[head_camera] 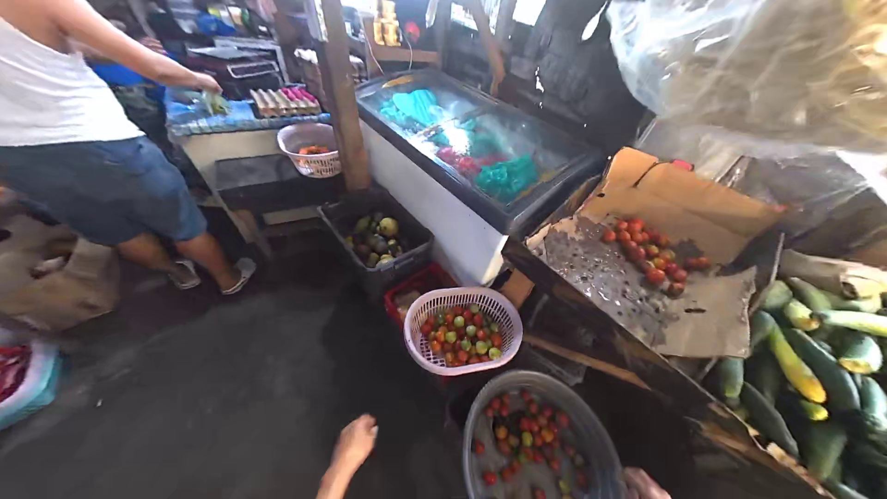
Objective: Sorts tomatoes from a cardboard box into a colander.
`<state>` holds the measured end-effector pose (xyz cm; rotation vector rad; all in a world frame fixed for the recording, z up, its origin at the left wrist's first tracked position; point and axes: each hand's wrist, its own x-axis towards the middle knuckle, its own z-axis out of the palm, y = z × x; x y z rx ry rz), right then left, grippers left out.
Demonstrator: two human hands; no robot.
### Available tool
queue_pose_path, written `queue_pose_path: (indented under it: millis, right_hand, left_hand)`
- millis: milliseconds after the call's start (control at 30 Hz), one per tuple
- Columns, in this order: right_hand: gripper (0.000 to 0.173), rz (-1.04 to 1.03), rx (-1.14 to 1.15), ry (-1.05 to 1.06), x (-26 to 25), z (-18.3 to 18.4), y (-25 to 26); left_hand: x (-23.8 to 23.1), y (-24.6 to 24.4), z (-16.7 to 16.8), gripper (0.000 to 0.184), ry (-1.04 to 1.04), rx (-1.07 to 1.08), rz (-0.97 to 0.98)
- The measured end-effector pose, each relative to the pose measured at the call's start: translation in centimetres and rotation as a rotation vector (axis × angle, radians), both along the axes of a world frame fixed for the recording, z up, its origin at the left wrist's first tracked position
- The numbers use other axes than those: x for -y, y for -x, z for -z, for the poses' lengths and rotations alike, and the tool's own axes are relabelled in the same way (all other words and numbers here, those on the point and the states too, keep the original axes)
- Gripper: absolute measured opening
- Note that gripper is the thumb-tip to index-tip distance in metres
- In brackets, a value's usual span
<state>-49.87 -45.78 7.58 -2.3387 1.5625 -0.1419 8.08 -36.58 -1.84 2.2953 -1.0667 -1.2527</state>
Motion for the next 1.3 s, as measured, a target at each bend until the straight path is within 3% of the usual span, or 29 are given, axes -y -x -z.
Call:
queue_pose_path:
  millis: [33,67,233,333,467,600,767,867,967,1067,1300]
  right_hand:
    - [0.032,0.081,-0.009,-0.144,2.2,-2.5,-2.5]
    - [0.031,0.134,0.016,-0.119,4.3,-3.7,-4.1]
    - [0.028,0.123,0.104,0.432,13.4,-6.7,-7.4]
    - [0.028,0.218,0.092,0.624,19.2,-8.3,-8.1]
    - [0.034,0.379,0.070,0.817,26.3,-8.8,-9.5]
    - [0.051,0.756,0.156,0.772,32.0,-5.9,-11.8]
    - [0.050,1.000,-0.001,0.850,34.2,-4.3,-12.8]
    - [0.044,0.968,-0.024,0.848,34.2,-4.0,-12.4]
    - [0.041,0.939,-0.037,0.871,34.3,-3.6,-12.0]
    - [0.038,0.941,-0.052,0.857,34.5,-3.6,-11.9]
    - [0.045,0.948,-0.087,0.706,34.8,-4.6,-12.1]
  left_hand:
    - [3.5,0.9,-0.1,0.036,0.019,-0.015,0.143]
    - [7.2,2.1,-0.7,0.035,0.048,-0.030,0.273]
    - [21.6,8.1,-6.2,0.031,0.384,-0.106,0.641]
    - [28.8,10.7,-8.5,0.028,0.708,-0.136,0.705]
    - [38.7,13.6,-11.2,0.020,1.146,-0.160,0.646]
    - [48.6,15.6,-16.7,0.013,1.457,-0.211,0.682]
    - [62.0,16.9,-25.4,0.014,1.419,-0.204,0.698]
    - [70.9,18.1,-28.3,0.024,1.318,-0.069,0.684]
    - [77.6,19.2,-28.9,0.029,1.199,0.023,0.695]
    - [80.3,19.9,-28.2,0.030,1.079,0.030,0.744]
    - [81.1,21.6,-28.8,0.029,0.904,0.177,0.730]
